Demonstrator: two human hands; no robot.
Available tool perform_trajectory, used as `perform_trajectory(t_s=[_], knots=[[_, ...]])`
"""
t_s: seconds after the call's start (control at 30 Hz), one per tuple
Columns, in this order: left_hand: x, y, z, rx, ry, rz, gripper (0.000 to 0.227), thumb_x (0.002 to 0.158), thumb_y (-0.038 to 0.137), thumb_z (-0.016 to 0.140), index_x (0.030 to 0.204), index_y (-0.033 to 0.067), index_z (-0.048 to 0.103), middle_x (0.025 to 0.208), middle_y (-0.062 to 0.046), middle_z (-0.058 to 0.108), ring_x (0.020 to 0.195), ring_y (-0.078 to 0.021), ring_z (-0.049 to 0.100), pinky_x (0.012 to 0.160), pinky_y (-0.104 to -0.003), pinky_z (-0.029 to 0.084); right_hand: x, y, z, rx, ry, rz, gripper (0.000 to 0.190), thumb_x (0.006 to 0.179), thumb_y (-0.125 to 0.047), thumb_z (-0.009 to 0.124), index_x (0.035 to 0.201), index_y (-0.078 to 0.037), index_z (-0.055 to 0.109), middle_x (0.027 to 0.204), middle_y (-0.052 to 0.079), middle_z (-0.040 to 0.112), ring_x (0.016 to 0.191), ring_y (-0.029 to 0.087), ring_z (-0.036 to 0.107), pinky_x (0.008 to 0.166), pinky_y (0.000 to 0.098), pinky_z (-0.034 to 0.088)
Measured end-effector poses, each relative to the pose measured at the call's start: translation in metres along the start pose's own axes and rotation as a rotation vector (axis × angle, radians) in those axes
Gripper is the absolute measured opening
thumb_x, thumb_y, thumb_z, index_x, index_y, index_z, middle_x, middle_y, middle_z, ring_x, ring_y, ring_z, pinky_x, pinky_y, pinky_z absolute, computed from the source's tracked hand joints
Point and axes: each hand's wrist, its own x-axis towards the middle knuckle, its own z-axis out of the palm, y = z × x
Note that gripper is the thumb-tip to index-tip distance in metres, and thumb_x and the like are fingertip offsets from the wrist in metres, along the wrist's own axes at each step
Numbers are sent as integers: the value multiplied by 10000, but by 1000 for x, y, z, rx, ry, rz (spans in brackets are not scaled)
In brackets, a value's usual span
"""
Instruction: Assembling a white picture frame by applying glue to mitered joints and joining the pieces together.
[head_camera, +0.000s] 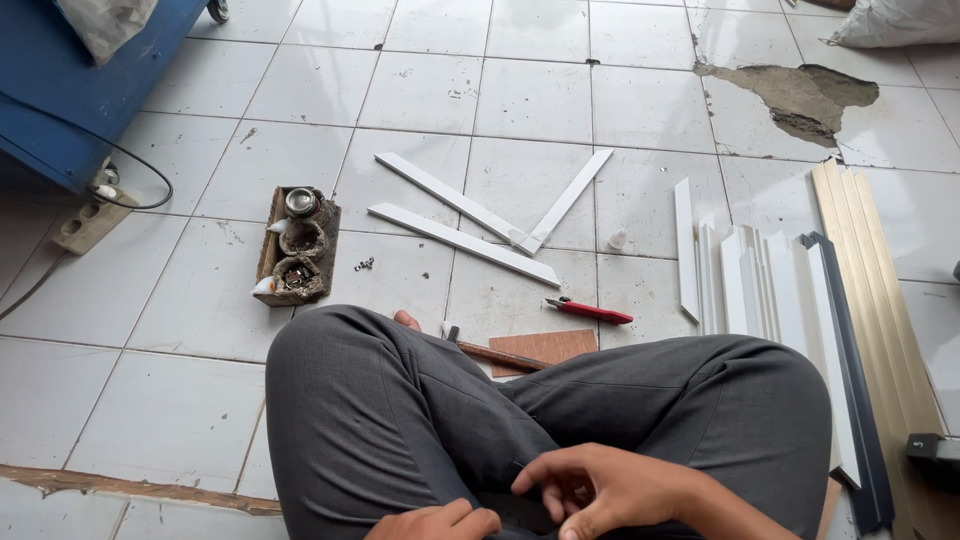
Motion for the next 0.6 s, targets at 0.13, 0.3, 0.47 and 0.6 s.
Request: perform_trajectory(t_s=[0.13,0.3,0.47,0.6], knots=[[45,27,-96,-78,73,-35,295,779,134,565,1061,162,481,890,-53,556,793,-254,596,637,-402,473,28,-3,-67,-178,497,28,465,686,-330,650,1117,-158,619,743,10,563,677,102,490,634,235,390],[136,-1,-130,165,185,-19,274,820,188,553,1069,75,544,860,-109,588,829,-311,606,664,-434,513,73,36,-156,-498,839,258,401,813,-382,586,1133,-139,591,982,70,665,960,243,615,769,350,462],[208,-34,-129,144,159,-72,266,815,215,537,1056,109,570,861,-87,621,851,-299,615,696,-444,502,100,29,-175,-676,914,352,382,818,-346,574,1132,-130,587,979,66,656,942,219,620,737,318,489],[244,-59,-115,-39,231,-164,259,823,207,506,1053,118,586,825,-63,640,811,-275,633,673,-416,511,123,30,-183,-667,949,292,486,820,-355,559,1210,-71,499,1044,137,603,977,281,590,741,366,507]])
